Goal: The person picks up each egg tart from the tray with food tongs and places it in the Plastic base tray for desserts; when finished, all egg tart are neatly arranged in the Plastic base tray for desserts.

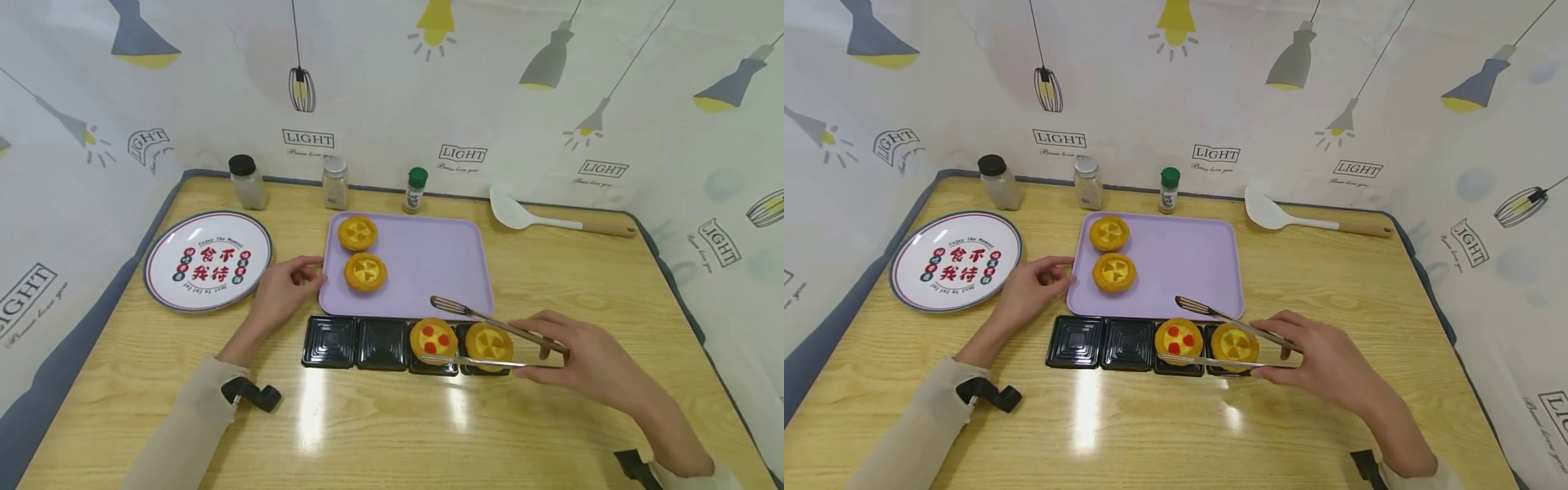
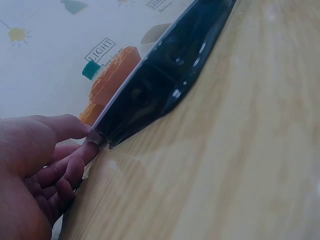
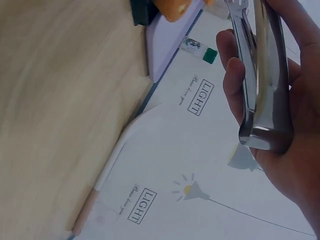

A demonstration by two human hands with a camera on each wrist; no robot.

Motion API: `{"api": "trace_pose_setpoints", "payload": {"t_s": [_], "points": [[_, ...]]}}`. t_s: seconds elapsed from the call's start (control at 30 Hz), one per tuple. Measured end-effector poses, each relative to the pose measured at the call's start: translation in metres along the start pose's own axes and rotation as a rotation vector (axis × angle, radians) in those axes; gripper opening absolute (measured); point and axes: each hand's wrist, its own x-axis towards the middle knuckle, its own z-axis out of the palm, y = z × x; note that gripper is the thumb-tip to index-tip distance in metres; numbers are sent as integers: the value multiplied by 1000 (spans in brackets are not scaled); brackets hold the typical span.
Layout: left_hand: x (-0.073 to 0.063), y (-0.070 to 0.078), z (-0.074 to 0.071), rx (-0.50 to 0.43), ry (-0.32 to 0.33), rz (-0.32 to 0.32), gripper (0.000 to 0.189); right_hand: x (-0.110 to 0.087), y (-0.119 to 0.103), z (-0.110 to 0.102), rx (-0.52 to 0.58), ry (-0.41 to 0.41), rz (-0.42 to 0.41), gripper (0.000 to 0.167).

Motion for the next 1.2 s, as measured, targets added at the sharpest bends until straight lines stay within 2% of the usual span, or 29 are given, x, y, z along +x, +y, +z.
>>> {"api": "trace_pose_setpoints", "payload": {"t_s": [0.1,0.4,0.67,0.87,1.03,1.2], "points": [[0,0,0,0,-2,0,33,11,-3,-4,0,16,6,58],[-1,3,0,-9,-20,-3,34,58,-12,3,-21,4,141,62],[0,1,2,-5,-16,-12,33,100,-17,20,-61,-24,106,68],[0,2,1,-5,-4,-9,33,127,-21,28,-86,-71,93,65],[-1,3,-1,-13,-5,-3,33,140,-26,34,-90,-113,96,64],[-1,3,-1,-12,-6,-1,33,145,-27,39,-107,-131,119,63]]}}
